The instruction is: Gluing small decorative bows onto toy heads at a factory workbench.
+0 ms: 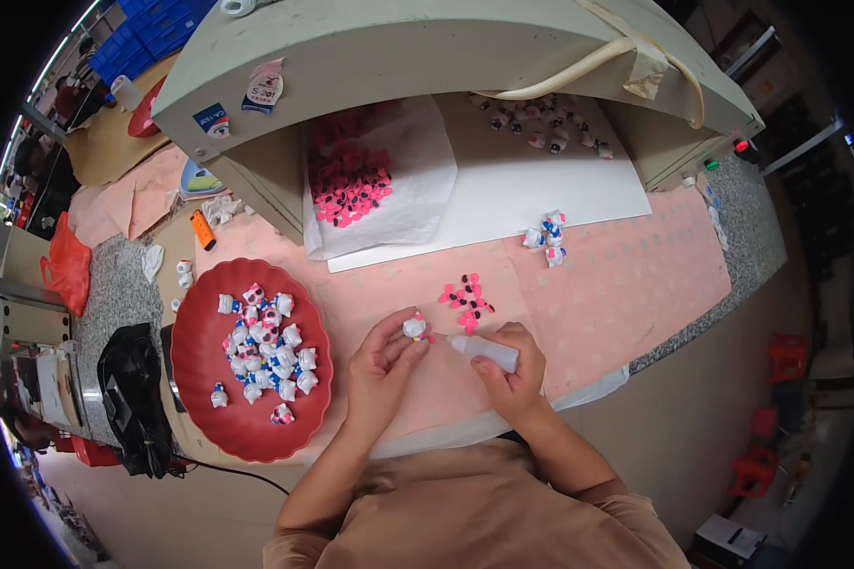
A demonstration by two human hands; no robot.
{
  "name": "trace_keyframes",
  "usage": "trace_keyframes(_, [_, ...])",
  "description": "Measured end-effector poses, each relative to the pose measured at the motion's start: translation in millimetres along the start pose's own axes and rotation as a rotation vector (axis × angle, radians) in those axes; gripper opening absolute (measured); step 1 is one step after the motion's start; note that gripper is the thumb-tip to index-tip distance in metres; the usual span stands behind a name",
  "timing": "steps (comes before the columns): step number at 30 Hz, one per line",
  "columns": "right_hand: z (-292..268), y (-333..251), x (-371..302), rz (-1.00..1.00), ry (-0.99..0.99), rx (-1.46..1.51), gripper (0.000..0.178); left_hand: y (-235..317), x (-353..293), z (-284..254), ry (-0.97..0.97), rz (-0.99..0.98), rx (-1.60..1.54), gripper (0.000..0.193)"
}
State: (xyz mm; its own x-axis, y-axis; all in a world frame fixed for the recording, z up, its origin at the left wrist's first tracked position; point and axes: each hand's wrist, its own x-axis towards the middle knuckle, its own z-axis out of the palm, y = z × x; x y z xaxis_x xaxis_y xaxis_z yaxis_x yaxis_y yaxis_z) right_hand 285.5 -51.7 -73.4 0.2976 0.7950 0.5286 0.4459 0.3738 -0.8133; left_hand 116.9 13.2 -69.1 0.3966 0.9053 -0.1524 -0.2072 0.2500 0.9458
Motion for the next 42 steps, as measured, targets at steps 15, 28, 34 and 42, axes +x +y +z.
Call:
trace_keyframes(15, [0.3,2.8,-0.4,0.0,-0.011,-0.023,0.031,-4.4,0.0,-2.6,-0.008,-0.013,0.032,0.04])
trace_keyframes(28, [-0.1,-2.5,3.0,-0.029,-0.052,-0.009,0.028,-2.0,-1.7,-2.7,-0.032,-0.04,0.074,0.04])
trace_keyframes(34, [1.4,-0.9,2.2,-0.008,0.005,-0.021,0.026,-1.1,-0.8,-1.6,-0.037,-0.011,0.059,0.038])
trace_keyframes(42, [-1.2,5.3,-2.3,-0.018,0.018,0.024,0.027,0.4,1.0,-4.4,-0.054,-0.008,-0.099,0.034])
